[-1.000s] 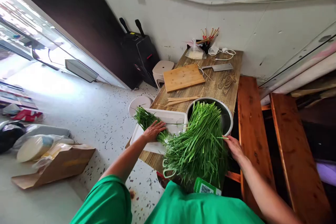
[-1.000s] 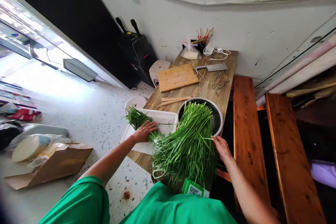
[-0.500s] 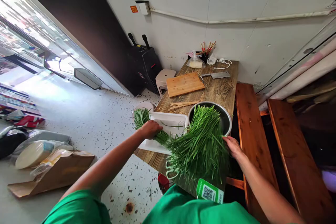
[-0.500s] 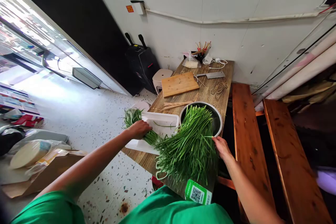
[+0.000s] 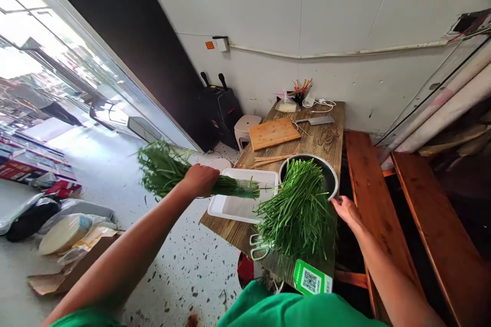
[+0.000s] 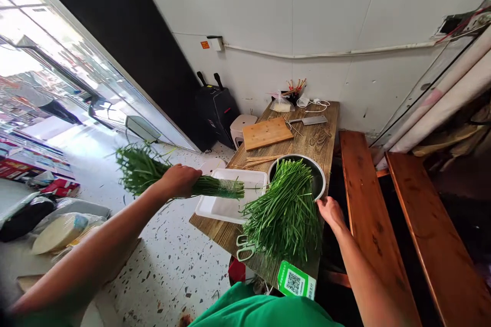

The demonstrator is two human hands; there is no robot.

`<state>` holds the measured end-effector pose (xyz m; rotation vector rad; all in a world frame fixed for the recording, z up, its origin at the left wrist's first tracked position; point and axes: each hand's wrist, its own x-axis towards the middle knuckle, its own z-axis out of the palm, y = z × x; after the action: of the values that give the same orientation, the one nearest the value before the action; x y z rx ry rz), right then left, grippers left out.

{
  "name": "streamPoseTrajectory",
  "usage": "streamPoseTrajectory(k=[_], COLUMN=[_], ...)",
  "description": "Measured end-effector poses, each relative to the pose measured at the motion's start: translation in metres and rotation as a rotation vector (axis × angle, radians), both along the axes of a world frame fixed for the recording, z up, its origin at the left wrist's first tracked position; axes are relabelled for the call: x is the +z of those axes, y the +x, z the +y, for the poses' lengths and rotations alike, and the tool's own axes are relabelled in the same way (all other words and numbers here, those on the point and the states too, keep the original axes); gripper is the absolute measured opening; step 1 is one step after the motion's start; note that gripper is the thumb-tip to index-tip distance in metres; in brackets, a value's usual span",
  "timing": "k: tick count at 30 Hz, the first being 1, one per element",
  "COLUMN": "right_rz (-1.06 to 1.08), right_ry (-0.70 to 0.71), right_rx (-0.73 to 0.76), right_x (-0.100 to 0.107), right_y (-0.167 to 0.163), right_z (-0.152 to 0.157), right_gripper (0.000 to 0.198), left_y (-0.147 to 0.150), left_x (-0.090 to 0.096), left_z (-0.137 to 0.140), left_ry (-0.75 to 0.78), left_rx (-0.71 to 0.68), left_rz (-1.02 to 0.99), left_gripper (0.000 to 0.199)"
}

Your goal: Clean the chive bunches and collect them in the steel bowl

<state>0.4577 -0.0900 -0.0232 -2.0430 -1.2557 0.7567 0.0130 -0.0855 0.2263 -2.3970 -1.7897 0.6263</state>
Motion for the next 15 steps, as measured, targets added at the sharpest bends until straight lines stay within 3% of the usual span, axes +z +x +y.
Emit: streamPoseTrajectory(k=[3,5,6,7,10,11,13,15], right_rz=[-0.224,-0.073,0.075,0.248,0.775,0.902,1.102,1.134], right_ry=[0.406,0.601,0.585,0.477,-0.035,-0.101,-0.121,-0.027], right_rx=[0.035,0.227,0.348,0.492,0.762,0.804,0.893,0.930], right_x=[0.042,0.069,0.080,0.089,0.100,0.100,0.097,0.094], right_y=[-0.029,-0.075,-0.105,-0.138,-0.239,-0.269,-0.315,-0.344], right_z=[-0.021,-0.043,-0.055,-0.067,-0.101,-0.111,-0.131,-0.150], right_gripper=[0.030,0.031,0.030,0.032,0.066,0.076,0.078,0.064], left_y=[-0.032,-0.053,-0.061,-0.067,-0.067,-0.061,-0.042,-0.024], left_x=[0.008,-0.002,-0.012,-0.024,-0.065,-0.079,-0.101,-0.115], left_z=[-0.035,-0.067,-0.084,-0.100,-0.148,-0.162,-0.187,-0.210], left_ry=[-0.091,-0.210,-0.280,-0.323,-0.359,-0.368,-0.289,-0.155], left_rx=[0.150,0.258,0.333,0.408,0.609,0.659,0.704,0.705], left_rz=[-0.232,-0.461,-0.632,-0.793,-1.235,-1.382,-1.506,-1.519], left_gripper=[0.027,0.027,0.027,0.027,0.033,0.037,0.040,0.040])
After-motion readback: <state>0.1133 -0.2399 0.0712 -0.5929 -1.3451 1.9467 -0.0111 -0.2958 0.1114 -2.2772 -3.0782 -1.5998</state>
